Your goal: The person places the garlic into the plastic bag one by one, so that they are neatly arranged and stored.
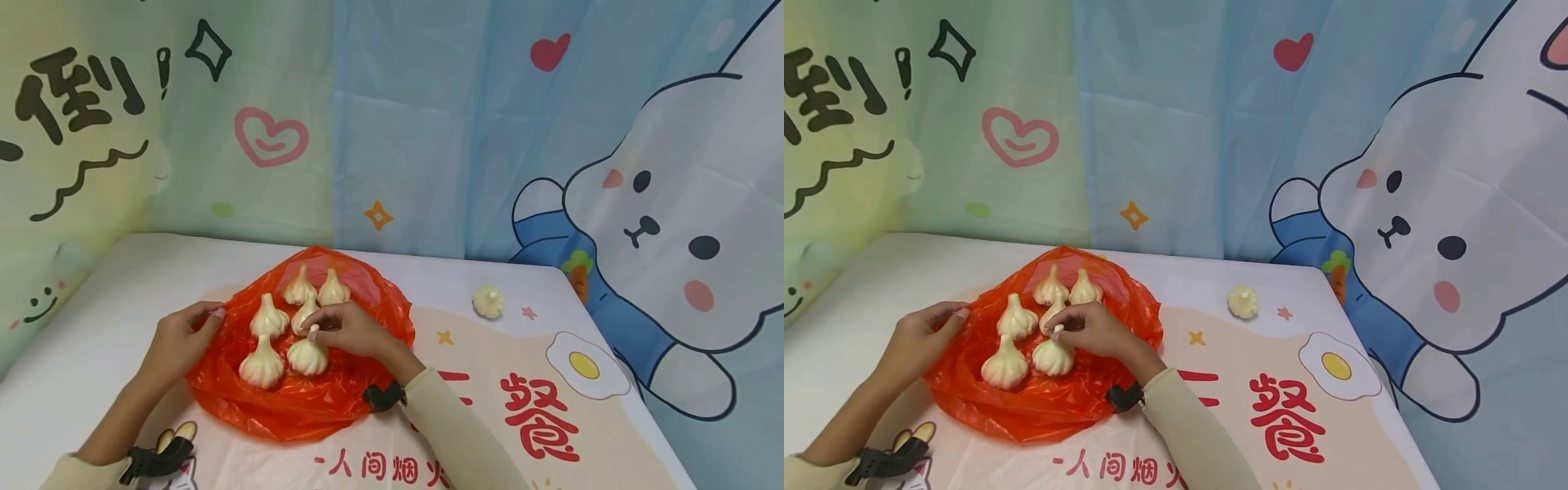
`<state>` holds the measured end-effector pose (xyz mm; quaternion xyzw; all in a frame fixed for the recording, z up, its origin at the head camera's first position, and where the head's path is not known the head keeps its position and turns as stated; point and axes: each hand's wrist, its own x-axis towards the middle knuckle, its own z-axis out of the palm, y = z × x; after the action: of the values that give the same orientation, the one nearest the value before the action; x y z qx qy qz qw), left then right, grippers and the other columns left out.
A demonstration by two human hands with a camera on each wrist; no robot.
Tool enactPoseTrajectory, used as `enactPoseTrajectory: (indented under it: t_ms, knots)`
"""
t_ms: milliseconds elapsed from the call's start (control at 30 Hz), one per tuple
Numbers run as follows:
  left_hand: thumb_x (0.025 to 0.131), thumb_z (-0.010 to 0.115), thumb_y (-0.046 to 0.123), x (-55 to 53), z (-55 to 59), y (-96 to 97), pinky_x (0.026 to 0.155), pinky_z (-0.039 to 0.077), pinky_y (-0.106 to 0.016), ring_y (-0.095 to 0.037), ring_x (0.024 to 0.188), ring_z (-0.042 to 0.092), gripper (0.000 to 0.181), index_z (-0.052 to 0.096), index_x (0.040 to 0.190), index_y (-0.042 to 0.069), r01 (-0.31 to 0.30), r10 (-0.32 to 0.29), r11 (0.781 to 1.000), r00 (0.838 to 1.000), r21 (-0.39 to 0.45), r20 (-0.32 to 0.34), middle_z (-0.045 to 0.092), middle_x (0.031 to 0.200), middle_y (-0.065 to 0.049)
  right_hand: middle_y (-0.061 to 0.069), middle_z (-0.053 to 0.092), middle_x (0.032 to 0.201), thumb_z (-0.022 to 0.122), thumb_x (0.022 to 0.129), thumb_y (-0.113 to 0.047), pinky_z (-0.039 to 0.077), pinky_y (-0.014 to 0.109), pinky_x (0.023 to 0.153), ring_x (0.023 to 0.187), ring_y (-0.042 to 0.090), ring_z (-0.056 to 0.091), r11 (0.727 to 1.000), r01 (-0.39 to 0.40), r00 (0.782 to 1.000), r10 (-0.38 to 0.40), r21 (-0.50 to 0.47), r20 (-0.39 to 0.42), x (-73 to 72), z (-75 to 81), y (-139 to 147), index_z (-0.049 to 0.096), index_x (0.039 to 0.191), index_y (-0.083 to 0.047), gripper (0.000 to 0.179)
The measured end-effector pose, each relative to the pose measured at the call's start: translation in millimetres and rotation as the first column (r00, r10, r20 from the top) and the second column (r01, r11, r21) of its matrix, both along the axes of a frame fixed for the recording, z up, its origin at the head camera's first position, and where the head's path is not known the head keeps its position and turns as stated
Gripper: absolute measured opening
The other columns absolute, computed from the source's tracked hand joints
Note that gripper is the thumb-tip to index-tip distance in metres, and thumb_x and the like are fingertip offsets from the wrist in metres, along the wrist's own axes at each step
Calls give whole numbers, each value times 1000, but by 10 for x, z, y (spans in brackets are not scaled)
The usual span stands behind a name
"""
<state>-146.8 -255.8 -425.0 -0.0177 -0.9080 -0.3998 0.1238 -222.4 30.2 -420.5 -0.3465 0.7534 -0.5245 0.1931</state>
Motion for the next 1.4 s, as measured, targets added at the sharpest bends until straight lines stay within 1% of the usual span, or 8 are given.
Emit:
enactPoseTrajectory:
  t_ms: [167,400,600,767,933,1167,1267,1400]
  knots:
    - [102,50,25,-1,6,5,74,59,-45,-31,87,63,36,63,121,-3,0,0,1000,1000,0,15,67,107,-22,9,70,102,67,91,-5,55,27,85,94,15,65,999,-15,999,16,-33,28,4,-7,10,70,110,0,20]
    - [102,49,25,5,-1,2,74,58,-47,-31,88,63,37,62,122,-3,-5,5,1000,1000,2,29,66,109,-22,12,68,111,68,91,-6,53,27,89,105,19,63,998,39,999,-37,-53,29,21,93,58,67,116,-2,26]
    - [102,49,27,15,-9,-9,76,57,-49,-33,91,63,38,62,123,-2,-10,10,1000,999,11,41,65,111,-23,11,67,113,67,92,-7,57,34,82,102,18,64,994,48,998,-45,-96,39,29,174,146,66,117,-2,26]
    - [102,49,26,-1,-14,-10,74,58,-46,-32,89,63,37,62,122,-2,-3,3,1000,999,10,34,66,109,-22,13,68,111,66,92,-5,55,34,86,101,19,65,987,77,997,-80,-142,-16,-2,228,305,66,116,-1,25]
    - [102,49,26,-4,-16,-10,76,58,-48,-33,91,62,37,62,122,-2,-2,2,1000,1000,3,23,66,110,-22,15,69,110,66,92,-6,55,35,86,101,23,65,982,125,989,-134,-138,-56,-18,288,466,66,116,-1,25]
    - [102,49,26,-4,-23,0,77,57,-51,-35,92,63,38,62,122,-3,1,-1,1000,1000,-1,15,66,110,-23,17,69,107,64,91,-1,55,36,86,100,25,65,966,182,978,-196,-183,-64,-56,357,723,66,115,2,23]
    - [102,49,26,-4,-30,1,77,57,-51,-35,92,63,37,63,121,-3,4,-4,1000,1000,-5,8,66,109,-23,21,68,107,63,91,0,56,37,85,100,30,65,959,191,976,-209,-211,-65,-77,382,850,66,114,2,23]
    - [102,50,25,-6,-33,2,76,57,-50,-34,91,64,36,63,120,-3,7,-7,1000,1000,-10,-1,67,108,-22,21,67,111,63,92,1,55,35,86,103,33,64,959,222,970,-235,-176,-54,-62,414,979,64,117,4,25]
